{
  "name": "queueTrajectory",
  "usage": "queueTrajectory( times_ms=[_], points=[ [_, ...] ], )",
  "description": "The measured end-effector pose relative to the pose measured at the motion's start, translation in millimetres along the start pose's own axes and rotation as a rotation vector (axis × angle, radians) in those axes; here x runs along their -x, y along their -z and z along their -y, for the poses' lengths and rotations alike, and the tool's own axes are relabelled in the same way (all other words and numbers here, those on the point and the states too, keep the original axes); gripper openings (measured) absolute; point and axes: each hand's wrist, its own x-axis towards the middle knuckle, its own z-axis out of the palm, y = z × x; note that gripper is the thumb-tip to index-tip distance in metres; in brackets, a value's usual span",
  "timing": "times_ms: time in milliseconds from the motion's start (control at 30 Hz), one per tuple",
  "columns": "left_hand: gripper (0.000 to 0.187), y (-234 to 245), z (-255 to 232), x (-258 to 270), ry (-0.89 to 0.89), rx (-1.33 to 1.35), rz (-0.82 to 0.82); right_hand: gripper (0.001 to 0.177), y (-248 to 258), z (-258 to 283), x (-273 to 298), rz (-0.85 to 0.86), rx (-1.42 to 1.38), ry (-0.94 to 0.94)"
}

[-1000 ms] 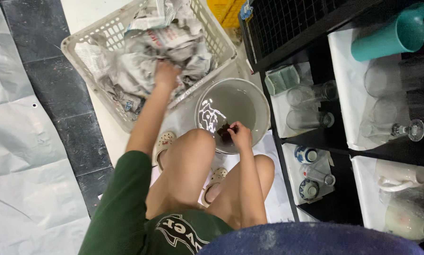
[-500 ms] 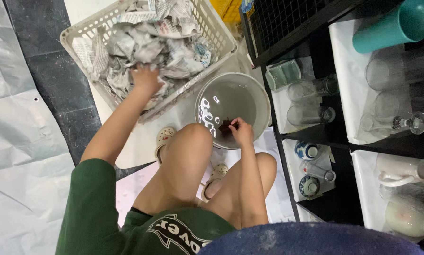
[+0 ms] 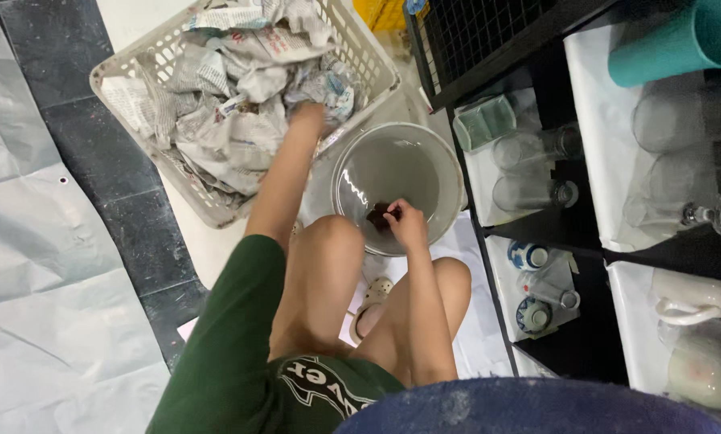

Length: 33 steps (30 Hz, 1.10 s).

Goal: The person sits on the floor and washes various ceramic items using a cloth and a bucket of water. They unwrap each item from newspaper, scrub it, rinse it in the bucket, and place it on a nearby shelf.

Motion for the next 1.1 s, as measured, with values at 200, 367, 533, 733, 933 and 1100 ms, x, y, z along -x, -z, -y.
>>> queueTrajectory(
  times_ms=[200, 367, 533, 733, 933, 1100],
  points=[
    [0.07, 24, -10, 28, 0.347, -0.209, -0.101, 0.021, 8, -11, 0, 0.029, -0.019, -0.018],
    [0.086, 41, 13, 35, 0.378, 0.042, -0.225, 0.022, 12, -11, 0, 0.004, 0.013, 0.006],
    [0.082, 7, 24, 21, 0.48, -0.112, -0.123, 0.023, 18, 2, -4, 0.035, -0.04, -0.036],
    [0.077, 1, 31, 22, 0.446, 0.239, -0.259, 0.023, 16, 3, 0, 0.003, -0.062, 0.0],
    [0.047, 29, -2, 55, 0.145, 0.275, -0.334, 0.022, 21, 15, 0, -0.009, -0.059, -0.018],
    [0.048, 76, -35, 83, -0.089, 0.224, -0.609, 0.022, 22, 0, 9, -0.07, -0.083, 0.013]
  ],
)
